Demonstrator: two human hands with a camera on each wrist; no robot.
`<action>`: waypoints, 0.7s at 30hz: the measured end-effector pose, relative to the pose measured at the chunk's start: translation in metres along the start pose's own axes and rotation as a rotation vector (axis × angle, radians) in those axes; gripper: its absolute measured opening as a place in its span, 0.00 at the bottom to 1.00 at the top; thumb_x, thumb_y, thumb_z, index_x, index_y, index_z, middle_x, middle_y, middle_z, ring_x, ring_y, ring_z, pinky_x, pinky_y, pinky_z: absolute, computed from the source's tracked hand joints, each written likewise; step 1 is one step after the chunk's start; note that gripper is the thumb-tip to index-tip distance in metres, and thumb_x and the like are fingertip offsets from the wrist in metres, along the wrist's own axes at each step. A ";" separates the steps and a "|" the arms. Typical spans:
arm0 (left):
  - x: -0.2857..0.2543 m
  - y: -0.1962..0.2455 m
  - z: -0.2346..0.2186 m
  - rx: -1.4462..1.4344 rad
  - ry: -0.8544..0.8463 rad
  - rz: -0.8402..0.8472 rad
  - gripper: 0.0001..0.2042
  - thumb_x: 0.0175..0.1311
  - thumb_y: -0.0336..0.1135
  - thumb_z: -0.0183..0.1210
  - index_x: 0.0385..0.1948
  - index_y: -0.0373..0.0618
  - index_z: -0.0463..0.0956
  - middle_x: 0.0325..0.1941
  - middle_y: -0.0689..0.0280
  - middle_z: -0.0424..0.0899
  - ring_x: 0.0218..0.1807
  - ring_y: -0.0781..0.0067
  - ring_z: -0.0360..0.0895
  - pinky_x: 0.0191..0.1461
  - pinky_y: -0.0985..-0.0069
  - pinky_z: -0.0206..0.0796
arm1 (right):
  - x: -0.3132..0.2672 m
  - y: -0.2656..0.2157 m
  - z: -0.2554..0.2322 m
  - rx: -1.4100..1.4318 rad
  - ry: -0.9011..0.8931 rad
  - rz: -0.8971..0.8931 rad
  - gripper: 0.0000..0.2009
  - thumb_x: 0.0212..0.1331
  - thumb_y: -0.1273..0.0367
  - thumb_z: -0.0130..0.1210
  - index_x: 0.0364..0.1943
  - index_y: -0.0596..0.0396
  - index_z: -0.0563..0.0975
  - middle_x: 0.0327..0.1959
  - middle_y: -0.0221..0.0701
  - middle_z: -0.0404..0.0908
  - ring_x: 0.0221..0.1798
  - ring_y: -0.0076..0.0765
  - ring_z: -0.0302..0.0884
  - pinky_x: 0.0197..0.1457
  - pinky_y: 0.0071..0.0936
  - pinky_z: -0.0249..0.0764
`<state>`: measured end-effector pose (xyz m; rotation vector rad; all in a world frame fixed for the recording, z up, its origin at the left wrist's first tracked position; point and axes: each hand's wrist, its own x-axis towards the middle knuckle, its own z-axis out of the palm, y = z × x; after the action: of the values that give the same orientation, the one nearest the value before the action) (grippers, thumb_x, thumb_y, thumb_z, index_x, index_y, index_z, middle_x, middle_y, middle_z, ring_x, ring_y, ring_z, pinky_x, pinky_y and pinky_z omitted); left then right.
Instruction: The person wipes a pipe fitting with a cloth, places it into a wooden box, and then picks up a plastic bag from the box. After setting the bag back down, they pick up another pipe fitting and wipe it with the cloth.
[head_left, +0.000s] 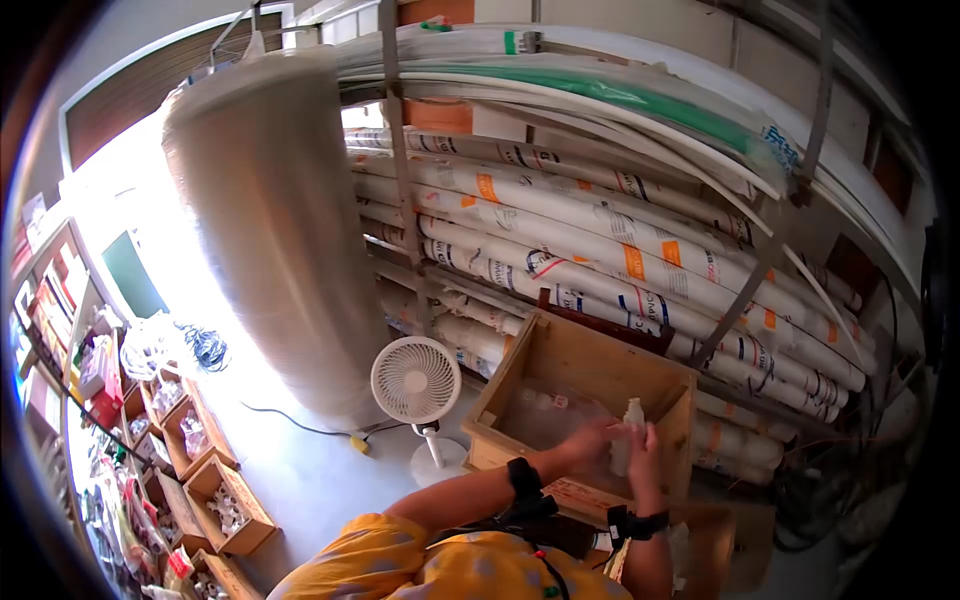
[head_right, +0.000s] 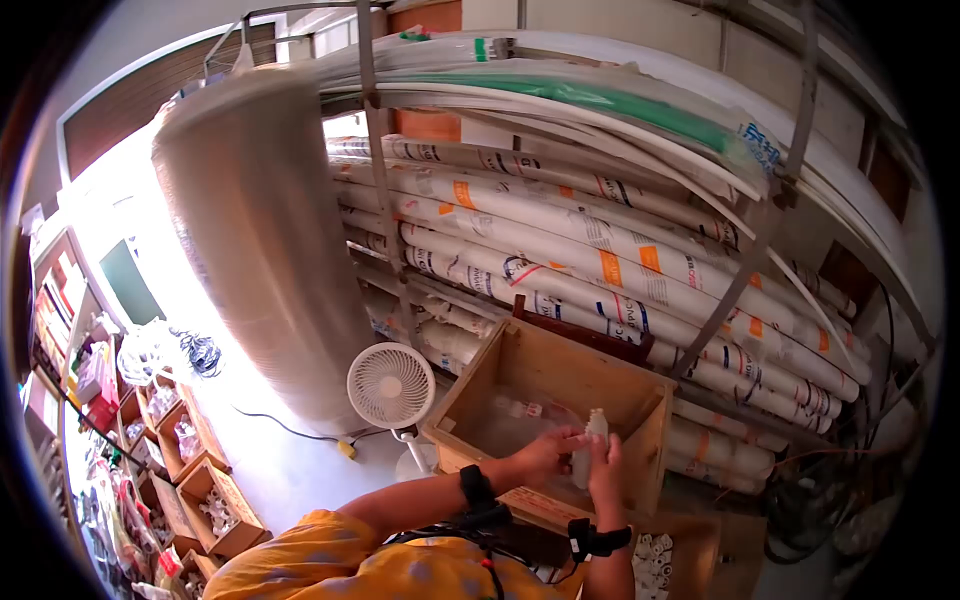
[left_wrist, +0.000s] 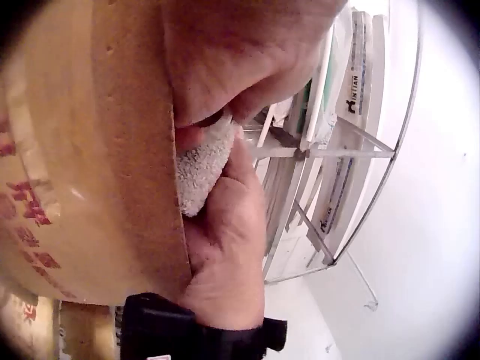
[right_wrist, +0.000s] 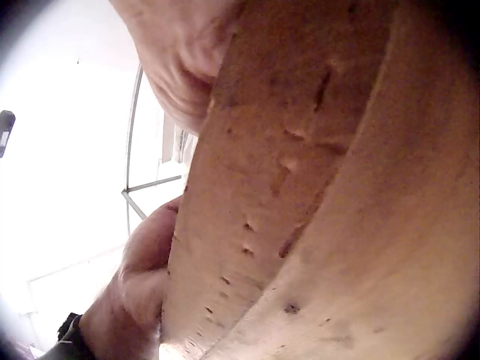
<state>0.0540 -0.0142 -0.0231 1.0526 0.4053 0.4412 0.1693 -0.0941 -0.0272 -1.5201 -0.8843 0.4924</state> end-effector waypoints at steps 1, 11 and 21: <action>-0.003 0.008 0.006 -0.049 0.015 -0.073 0.13 0.64 0.43 0.53 0.45 0.49 0.70 0.29 0.75 0.69 0.26 0.84 0.64 0.29 0.83 0.59 | -0.002 -0.007 -0.001 -0.018 -0.004 -0.007 0.14 0.65 0.59 0.45 0.36 0.58 0.72 0.29 0.28 0.74 0.32 0.23 0.67 0.40 0.26 0.66; -0.002 0.001 0.010 0.069 0.050 0.071 0.16 0.62 0.45 0.56 0.46 0.46 0.69 0.24 0.73 0.67 0.21 0.85 0.62 0.24 0.83 0.54 | -0.006 -0.014 -0.010 -0.011 0.132 -0.031 0.19 0.65 0.55 0.43 0.37 0.60 0.72 0.32 0.32 0.75 0.35 0.27 0.70 0.40 0.27 0.66; -0.008 0.004 0.013 0.103 0.099 0.141 0.17 0.64 0.45 0.53 0.43 0.40 0.73 0.24 0.69 0.72 0.25 0.80 0.67 0.27 0.79 0.60 | -0.009 -0.024 -0.012 -0.075 0.141 -0.053 0.18 0.66 0.56 0.44 0.36 0.61 0.72 0.30 0.34 0.74 0.33 0.32 0.69 0.40 0.27 0.66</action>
<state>0.0536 -0.0263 -0.0135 1.1672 0.4474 0.6048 0.1669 -0.1095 -0.0040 -1.5753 -0.8391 0.3121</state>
